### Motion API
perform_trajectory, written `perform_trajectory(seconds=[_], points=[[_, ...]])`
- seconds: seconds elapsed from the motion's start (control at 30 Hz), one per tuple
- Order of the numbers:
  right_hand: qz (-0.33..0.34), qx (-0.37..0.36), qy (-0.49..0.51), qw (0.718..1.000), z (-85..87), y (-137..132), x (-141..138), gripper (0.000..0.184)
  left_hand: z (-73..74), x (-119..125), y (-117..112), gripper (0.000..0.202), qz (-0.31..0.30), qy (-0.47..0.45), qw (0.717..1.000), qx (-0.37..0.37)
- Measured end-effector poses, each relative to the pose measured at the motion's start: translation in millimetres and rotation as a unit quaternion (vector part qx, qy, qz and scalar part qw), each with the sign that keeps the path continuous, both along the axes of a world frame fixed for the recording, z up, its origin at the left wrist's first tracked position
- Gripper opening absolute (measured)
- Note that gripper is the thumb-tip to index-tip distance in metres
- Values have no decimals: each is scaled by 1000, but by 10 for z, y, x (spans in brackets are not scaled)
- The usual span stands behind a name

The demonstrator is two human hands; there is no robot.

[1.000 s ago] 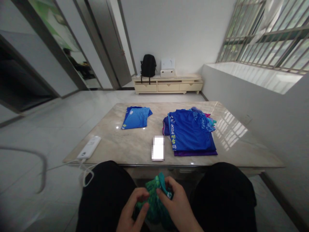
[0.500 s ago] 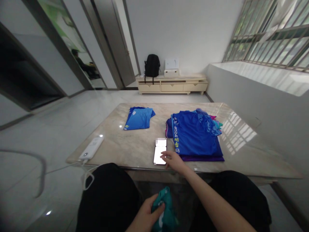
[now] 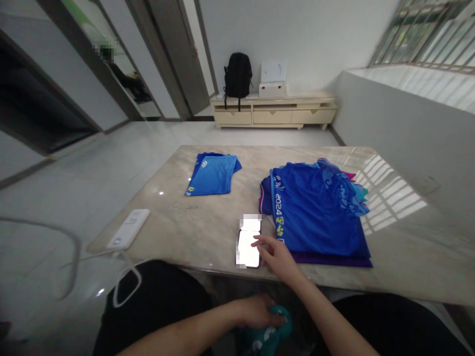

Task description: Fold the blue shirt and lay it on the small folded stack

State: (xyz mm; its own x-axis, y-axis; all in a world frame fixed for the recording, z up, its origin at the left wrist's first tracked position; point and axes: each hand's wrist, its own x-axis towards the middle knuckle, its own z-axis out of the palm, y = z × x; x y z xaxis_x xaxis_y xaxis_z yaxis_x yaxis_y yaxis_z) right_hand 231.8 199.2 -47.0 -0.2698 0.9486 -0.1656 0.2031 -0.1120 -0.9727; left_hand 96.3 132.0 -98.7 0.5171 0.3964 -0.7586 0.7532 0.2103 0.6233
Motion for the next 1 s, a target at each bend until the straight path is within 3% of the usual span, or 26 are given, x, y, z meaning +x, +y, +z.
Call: perform_trajectory(seconds=[0.13, 0.3, 0.7, 0.87, 1.0], points=[[0, -20, 9, 1000, 21, 42, 15, 41, -235, -91, -110, 27, 59, 14, 996, -59], [-4, 5, -33, 999, 44, 24, 53, 50, -338, -115, -155, 29, 124, 25, 984, -122], [-10, -4, 10, 1000, -20, 4, 75, 48, -405, -143, -282, 40, 155, -17, 977, -144], [16, 7, -1, 1000, -15, -17, 70, 41, -353, -109, -250, 36, 180, -10, 975, -134], [-6, 27, -22, 999, 2, -18, 78, 48, -290, -74, -196, 27, 184, 7, 973, -136]])
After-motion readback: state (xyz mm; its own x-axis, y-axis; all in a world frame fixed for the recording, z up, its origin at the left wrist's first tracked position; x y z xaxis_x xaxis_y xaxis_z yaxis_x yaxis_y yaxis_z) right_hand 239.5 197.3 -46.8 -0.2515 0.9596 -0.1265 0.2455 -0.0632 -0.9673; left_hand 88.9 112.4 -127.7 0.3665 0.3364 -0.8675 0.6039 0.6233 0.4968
